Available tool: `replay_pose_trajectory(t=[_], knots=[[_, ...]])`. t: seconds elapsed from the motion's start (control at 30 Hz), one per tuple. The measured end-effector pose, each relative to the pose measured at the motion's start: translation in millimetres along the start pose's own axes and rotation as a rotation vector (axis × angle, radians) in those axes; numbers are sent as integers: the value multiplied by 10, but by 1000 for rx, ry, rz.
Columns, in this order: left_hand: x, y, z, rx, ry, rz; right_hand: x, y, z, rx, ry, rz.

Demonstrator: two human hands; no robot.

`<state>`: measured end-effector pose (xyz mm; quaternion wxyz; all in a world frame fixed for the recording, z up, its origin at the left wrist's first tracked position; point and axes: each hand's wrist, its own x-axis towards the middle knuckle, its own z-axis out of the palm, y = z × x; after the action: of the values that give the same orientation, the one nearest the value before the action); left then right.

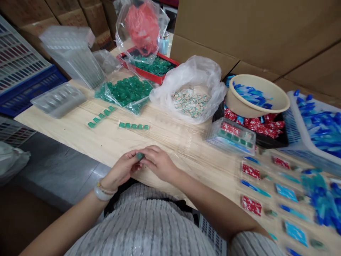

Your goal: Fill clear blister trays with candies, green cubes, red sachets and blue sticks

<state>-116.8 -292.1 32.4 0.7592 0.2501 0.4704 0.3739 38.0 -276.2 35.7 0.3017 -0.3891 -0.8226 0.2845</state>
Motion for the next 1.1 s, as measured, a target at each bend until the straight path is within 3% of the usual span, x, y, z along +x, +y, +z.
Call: replay_pose_trajectory(t=[0.07,0.13,0.17,0.23,0.33,0.43,0.6,0.77,0.83,0.93,1.0,1.1], knots=[[3,-27,60,-26,-57,-47,-38,-94,7,118,46,27],[-7,16,7,85,-128,-74,-57,-88,-3,166,101,74],[-16,52,-51,202,-130,-50,-55,-51,-15,162,123,93],[-34,118,-201,549,-28,124,-22,63,-44,75,114,109],[-32,119,-419,1162,165,512,95,227,-44,-229,-107,59],[24,7,-547,1536,141,654,254,290,21,-459,-373,-22],[97,-132,-602,1610,103,720,393,313,123,-521,-511,-71],[39,-77,-665,1487,99,755,369,408,85,-372,-451,-65],[88,120,-736,1418,141,812,423,436,-24,-295,-362,-42],[379,719,-871,1328,314,897,678,484,-252,-248,-155,5],[740,1240,-949,1324,386,879,982,552,-371,-244,-57,6],[1439,1958,-1027,1346,468,821,1596,728,-415,-225,-21,-47]])
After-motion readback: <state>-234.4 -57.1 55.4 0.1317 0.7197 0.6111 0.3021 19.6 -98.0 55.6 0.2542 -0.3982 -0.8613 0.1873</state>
